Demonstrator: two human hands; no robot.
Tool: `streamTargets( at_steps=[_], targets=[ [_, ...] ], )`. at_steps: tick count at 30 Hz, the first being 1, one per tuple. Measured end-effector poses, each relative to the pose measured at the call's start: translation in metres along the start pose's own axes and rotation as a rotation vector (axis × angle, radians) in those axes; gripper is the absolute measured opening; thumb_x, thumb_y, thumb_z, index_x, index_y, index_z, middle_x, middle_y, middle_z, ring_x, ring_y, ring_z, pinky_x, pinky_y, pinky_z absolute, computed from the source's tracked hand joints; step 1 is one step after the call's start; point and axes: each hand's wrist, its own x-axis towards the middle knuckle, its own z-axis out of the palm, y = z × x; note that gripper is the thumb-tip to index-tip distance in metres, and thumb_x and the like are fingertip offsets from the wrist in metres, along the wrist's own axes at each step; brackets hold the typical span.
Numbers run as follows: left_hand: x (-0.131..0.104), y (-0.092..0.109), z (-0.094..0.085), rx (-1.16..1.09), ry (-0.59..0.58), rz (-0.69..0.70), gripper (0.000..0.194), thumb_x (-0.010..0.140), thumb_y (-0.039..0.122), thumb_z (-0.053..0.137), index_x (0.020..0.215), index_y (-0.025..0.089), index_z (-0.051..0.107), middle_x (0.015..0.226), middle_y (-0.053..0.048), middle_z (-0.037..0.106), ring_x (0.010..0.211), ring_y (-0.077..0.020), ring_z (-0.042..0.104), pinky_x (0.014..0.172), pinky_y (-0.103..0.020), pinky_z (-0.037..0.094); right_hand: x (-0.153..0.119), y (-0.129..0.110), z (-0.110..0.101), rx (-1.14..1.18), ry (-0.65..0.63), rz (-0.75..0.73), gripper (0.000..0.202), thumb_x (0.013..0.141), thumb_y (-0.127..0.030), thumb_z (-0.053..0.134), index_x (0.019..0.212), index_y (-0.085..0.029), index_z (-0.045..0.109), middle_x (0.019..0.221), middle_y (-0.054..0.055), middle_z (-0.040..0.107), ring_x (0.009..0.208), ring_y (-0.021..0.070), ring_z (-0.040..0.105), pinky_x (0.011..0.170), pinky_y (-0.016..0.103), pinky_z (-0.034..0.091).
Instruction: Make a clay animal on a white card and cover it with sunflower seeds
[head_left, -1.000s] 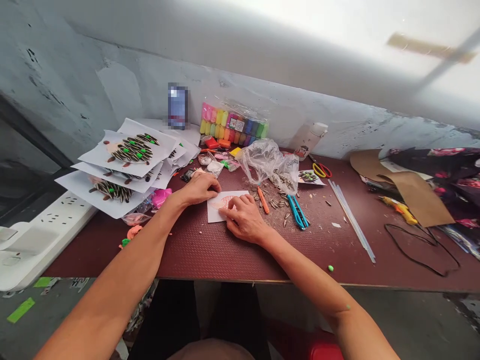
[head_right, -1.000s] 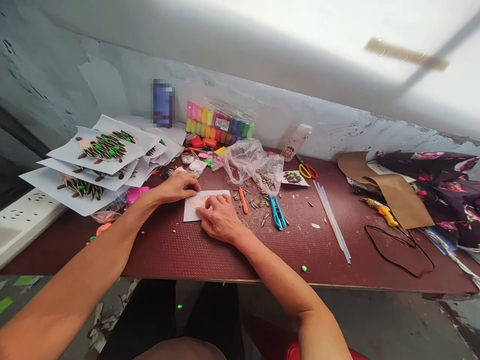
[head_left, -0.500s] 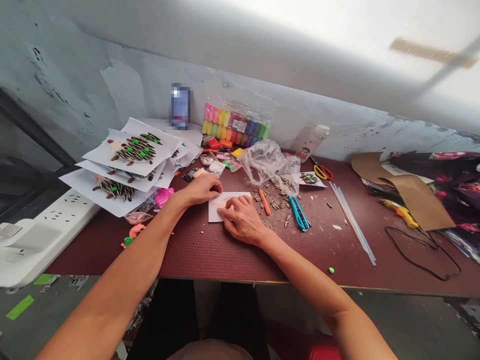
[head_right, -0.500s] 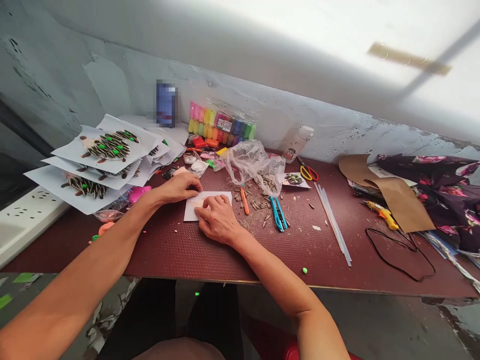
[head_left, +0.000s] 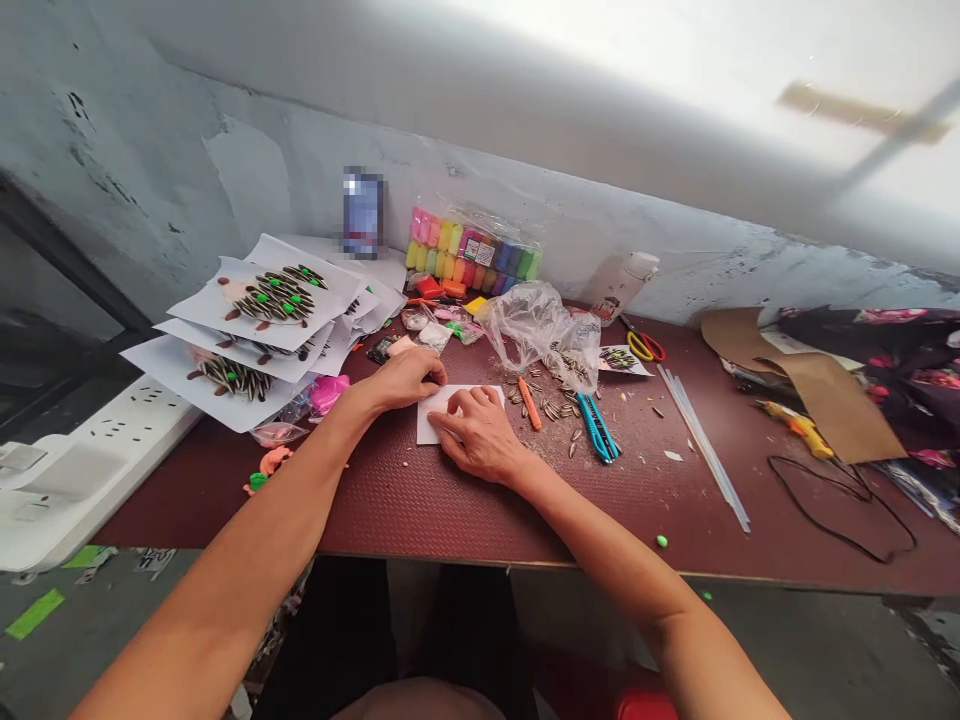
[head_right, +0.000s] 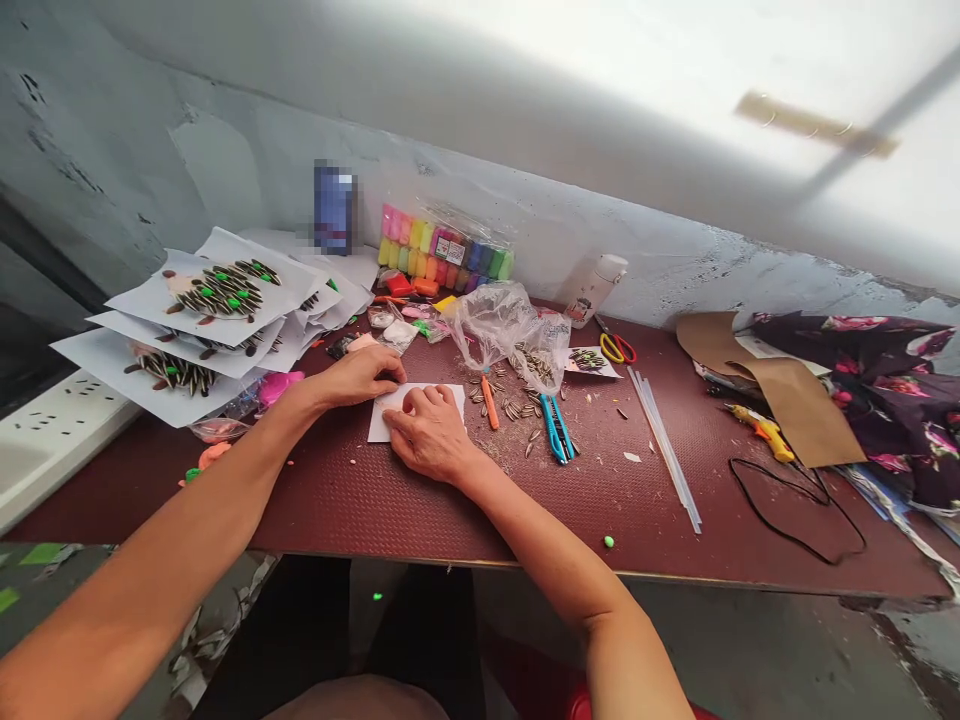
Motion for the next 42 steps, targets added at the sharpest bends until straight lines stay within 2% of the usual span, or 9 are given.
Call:
streamTargets(
  at_steps=[6,13,17,20,28,33,36,42],
  targets=[
    [0.0,0.0,-0.001,-0.004,-0.003,0.007,0.018,0.075,0.014,0.059,0.085,0.019,0.074,0.09,-0.005,0.071,0.091,-0.0207,0.064,0.084,-0.033,0.047,-0.001,0.002,0.002,0.037,0.023,0.016,0.026,0.097,-0.027,0.054,0.117,-0.023,0.071,0.102,0.008,0.062,0.092,0.0217,0.043,0.092,0.039,0.028],
    [0.0,0.0,0.0,-0.022,0.008,0.009,0.017,0.075,0.013,0.06,0.084,0.019,0.073,0.09,-0.005,0.072,0.09,-0.0205,0.064,0.086,-0.033,0.047,0.003,-0.001,0.002,0.034,-0.019,0.03,0.025,0.098,-0.03,0.054,0.114,-0.026,0.072,0.105,0.009,0.06,0.094,0.0231,0.044,0.092,0.04,0.029],
    [0.0,0.0,0.0,-0.014,0.014,0.015,0.018,0.075,0.014,0.06,0.084,0.02,0.073,0.09,-0.004,0.072,0.09,-0.02,0.064,0.085,-0.032,0.048,-0.003,0.006,0.001,0.082,0.034,0.057,0.028,0.097,-0.027,0.054,0.119,-0.026,0.071,0.105,0.008,0.061,0.095,0.0218,0.046,0.094,0.04,0.029],
    [0.0,-0.001,0.0,-0.004,0.009,0.019,0.018,0.075,0.014,0.06,0.085,0.019,0.074,0.09,-0.005,0.072,0.09,-0.0201,0.064,0.085,-0.032,0.047,-0.008,0.011,0.001,0.08,0.07,0.069,0.027,0.098,-0.028,0.054,0.115,-0.025,0.074,0.103,0.008,0.061,0.095,0.0216,0.046,0.093,0.04,0.03],
    [0.0,0.0,0.0,-0.022,0.003,0.012,0.02,0.074,0.014,0.059,0.084,0.02,0.075,0.091,-0.005,0.073,0.09,-0.0203,0.064,0.087,-0.032,0.049,-0.008,0.003,0.0,0.063,-0.004,0.011,0.025,0.099,-0.029,0.053,0.109,-0.024,0.074,0.103,0.008,0.06,0.092,0.0214,0.043,0.092,0.04,0.028],
    [0.0,-0.001,0.0,-0.015,0.007,0.016,0.019,0.075,0.014,0.06,0.085,0.02,0.075,0.092,-0.005,0.072,0.091,-0.0203,0.064,0.087,-0.033,0.049,-0.013,0.008,0.0,0.105,0.041,0.04,0.025,0.098,-0.028,0.054,0.112,-0.026,0.075,0.1,0.006,0.06,0.092,0.0211,0.045,0.092,0.039,0.029],
    [0.0,-0.001,0.0,-0.013,0.005,0.018,0.02,0.075,0.013,0.06,0.085,0.02,0.075,0.091,-0.005,0.072,0.09,-0.0202,0.064,0.086,-0.032,0.048,-0.015,0.012,0.001,0.081,0.076,0.081,0.027,0.098,-0.03,0.053,0.115,-0.026,0.075,0.1,0.007,0.061,0.092,0.0214,0.045,0.093,0.04,0.029],
    [0.0,-0.001,0.001,-0.005,0.01,0.015,0.018,0.076,0.013,0.06,0.084,0.019,0.074,0.092,-0.006,0.072,0.091,-0.021,0.064,0.086,-0.033,0.048,-0.013,0.01,0.002,0.001,0.039,0.048,0.027,0.099,-0.03,0.051,0.11,-0.025,0.075,0.097,0.008,0.061,0.091,0.0222,0.044,0.091,0.04,0.029]
  ],
)
